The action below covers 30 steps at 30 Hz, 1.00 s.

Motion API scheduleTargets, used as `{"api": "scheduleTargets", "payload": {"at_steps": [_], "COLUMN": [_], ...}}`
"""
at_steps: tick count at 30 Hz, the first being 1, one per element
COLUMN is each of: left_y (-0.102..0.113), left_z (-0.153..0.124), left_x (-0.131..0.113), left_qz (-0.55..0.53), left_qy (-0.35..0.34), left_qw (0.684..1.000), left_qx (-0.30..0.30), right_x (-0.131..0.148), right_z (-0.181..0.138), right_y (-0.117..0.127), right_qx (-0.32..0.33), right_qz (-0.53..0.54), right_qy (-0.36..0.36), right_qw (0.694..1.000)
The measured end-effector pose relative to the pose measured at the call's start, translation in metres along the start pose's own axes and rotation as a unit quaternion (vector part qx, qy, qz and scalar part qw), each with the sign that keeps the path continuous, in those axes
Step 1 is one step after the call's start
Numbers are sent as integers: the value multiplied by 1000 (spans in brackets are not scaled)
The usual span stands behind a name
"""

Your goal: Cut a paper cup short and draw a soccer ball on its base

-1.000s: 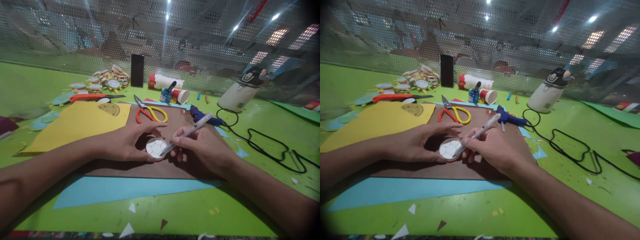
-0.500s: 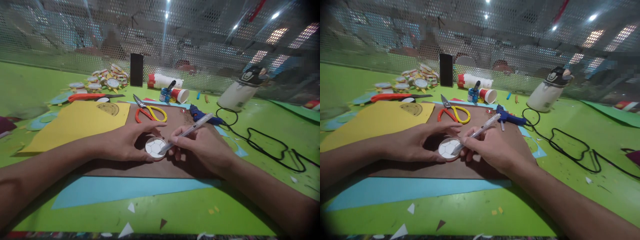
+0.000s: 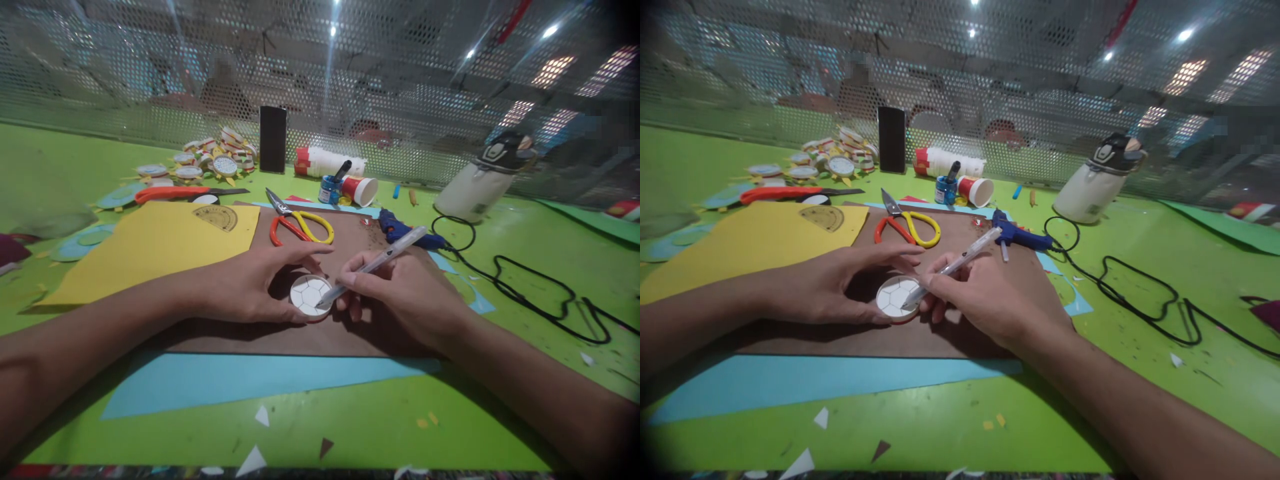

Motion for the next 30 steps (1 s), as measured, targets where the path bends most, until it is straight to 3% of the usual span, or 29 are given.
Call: {"api": "scheduleTargets", "payload": {"at_steps": [17,30], "left_y": [1,-1], "left_z": [-1,-1], "left_x": [1,1], "left_qz": [2,-12], "left_qy": [14,8], "left_qw": [1000,1000], "left_qx": [2,-10], "right_x": [5,-4], "right_z": [-1,3], "right_y": [0,-2], "right_qx": [9,-39], "right_qz": [-10,90], "right_qy": [-14,-15], "right_qw": [1000,995]}}
Point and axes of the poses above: each hand's wrist, its own z-axis towards the middle knuckle, its own y-axis out of the back of the hand, x = y × z, the point moved 3 cm from there along z, towards the middle knuckle, and after that the axes turned 4 degrees about -z, right-handed, at the moved point
